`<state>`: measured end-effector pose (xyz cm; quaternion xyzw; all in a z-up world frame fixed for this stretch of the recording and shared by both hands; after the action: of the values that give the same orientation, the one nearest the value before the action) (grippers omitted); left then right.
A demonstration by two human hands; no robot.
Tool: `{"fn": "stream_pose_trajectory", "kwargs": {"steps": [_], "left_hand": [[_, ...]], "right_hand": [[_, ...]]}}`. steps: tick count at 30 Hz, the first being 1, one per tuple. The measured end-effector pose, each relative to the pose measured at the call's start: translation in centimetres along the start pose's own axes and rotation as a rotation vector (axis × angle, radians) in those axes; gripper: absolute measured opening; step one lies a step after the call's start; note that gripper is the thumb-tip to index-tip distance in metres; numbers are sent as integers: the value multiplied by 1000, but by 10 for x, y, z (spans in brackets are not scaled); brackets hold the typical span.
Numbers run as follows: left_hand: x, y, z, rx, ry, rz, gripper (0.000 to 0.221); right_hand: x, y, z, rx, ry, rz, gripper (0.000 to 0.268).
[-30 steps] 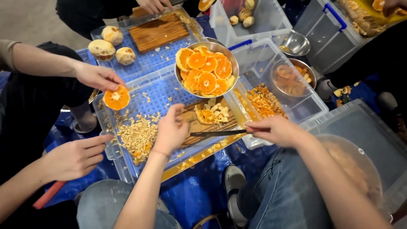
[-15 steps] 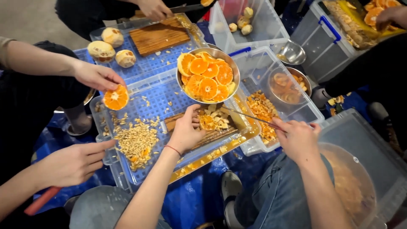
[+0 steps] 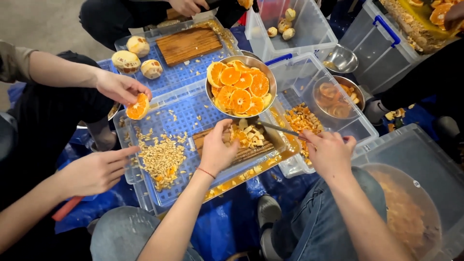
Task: Workers are manually peeling oranges and slicing them into thin rounds on cutting boards.
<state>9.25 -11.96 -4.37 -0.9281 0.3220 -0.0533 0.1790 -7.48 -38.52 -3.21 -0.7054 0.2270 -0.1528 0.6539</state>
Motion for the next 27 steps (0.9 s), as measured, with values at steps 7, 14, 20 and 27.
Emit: {"fn": "stream_pose_trajectory", "kwargs": {"steps": [7, 14, 20, 27], "left_hand": [[55, -32, -53, 381, 294, -183, 45], [126, 31, -58, 1322, 482, 79, 40], [119, -2, -67, 820, 260, 252, 49], [23, -57, -30, 150, -242, -120, 52]], "right_hand": [[0, 10, -1, 125, -15, 52, 38], [5, 12, 11, 184, -45, 66, 40], [6, 12, 0, 268, -60, 111, 36], [-14, 17, 8, 375, -134, 114, 41]]}}
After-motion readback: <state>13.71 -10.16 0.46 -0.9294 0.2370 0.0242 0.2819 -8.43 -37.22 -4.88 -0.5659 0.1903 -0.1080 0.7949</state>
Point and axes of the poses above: each hand's wrist, its own x-axis towards the middle knuckle, its own y-axis out of the palm, z = x × y, the point moved 9 cm from there along x, towards the middle knuckle, and after that the axes turned 11 degrees about z, right-handed, at the moved point
